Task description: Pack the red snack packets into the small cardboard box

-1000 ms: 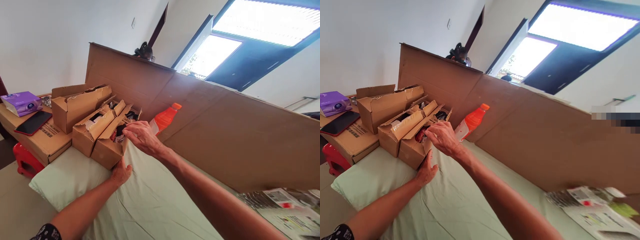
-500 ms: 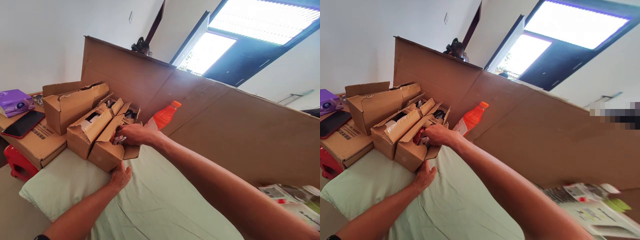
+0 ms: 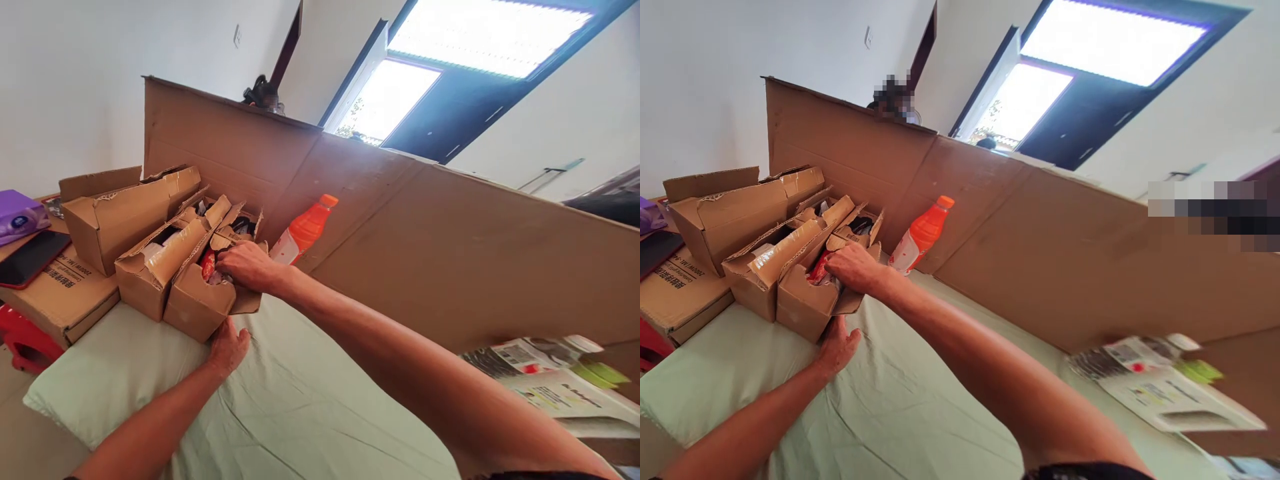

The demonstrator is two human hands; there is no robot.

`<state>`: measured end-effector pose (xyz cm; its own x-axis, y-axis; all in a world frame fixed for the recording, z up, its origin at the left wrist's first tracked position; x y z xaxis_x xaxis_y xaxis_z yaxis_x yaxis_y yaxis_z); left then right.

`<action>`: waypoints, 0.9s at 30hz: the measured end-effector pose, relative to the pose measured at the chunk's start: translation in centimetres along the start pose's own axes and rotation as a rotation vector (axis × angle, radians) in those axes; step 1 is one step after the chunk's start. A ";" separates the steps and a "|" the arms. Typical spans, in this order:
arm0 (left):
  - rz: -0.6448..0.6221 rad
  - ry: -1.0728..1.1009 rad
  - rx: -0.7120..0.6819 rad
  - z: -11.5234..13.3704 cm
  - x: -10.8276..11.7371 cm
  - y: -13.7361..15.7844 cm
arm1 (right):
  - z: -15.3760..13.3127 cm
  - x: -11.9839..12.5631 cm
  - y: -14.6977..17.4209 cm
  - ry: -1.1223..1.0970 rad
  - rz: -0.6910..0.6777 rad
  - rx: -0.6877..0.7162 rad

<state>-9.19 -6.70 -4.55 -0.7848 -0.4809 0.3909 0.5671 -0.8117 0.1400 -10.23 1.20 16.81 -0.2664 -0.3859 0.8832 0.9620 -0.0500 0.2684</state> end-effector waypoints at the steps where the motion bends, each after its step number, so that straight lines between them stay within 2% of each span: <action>1: 0.005 0.010 -0.013 0.1 0.1 0.0 | 0.1 0.6 0.6 0.011 0.015 -0.007; 4: 0.015 0.039 -0.062 0.3 0.5 -0.2 | 0.7 2.6 2.7 -0.001 0.106 -0.074; 7: 0.013 0.078 -0.094 0.4 0.7 -0.5 | 2.2 3.7 6.2 -0.075 0.295 -0.233; 10: 0.017 0.114 -0.112 0.6 0.9 -0.9 | 4.2 3.1 11.5 -0.174 0.566 -0.435; 12: 0.022 0.131 -0.129 0.7 0.9 -1.0 | 5.2 1.6 15.3 -0.246 0.645 -0.553; 14: 0.023 0.141 -0.146 0.8 0.9 -1.2 | 5.6 -0.8 18.3 -0.312 0.560 -0.671; 18: 0.033 0.141 -0.168 1.0 0.9 -1.3 | 5.4 -7.1 21.0 -0.337 0.084 -0.941; 20: 0.046 0.138 -0.174 1.0 0.8 -1.3 | 5.2 -9.9 21.2 -0.320 -0.055 -1.027; 24: 0.064 0.133 -0.180 0.7 0.6 -1.2 | 5.4 -13.0 21.6 -0.303 -0.084 -1.145; 27: 0.067 0.131 -0.174 0.5 0.5 -0.9 | 5.6 -12.6 21.2 -0.301 -0.038 -1.148</action>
<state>-9.98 -6.07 -4.04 -0.7788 -0.5659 0.2706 0.5767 -0.8156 -0.0457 13.22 10.19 13.51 -0.1515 -0.1418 0.9782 0.4031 -0.9125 -0.0698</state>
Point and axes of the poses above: each hand's wrist, its own y-axis away from the middle knuckle, its own x-axis out of the back of the hand, z = x × y, the point moved 1 cm from there along -y, towards the middle knuckle, and after that the axes turned 7 degrees about x, right-handed, at the moved point
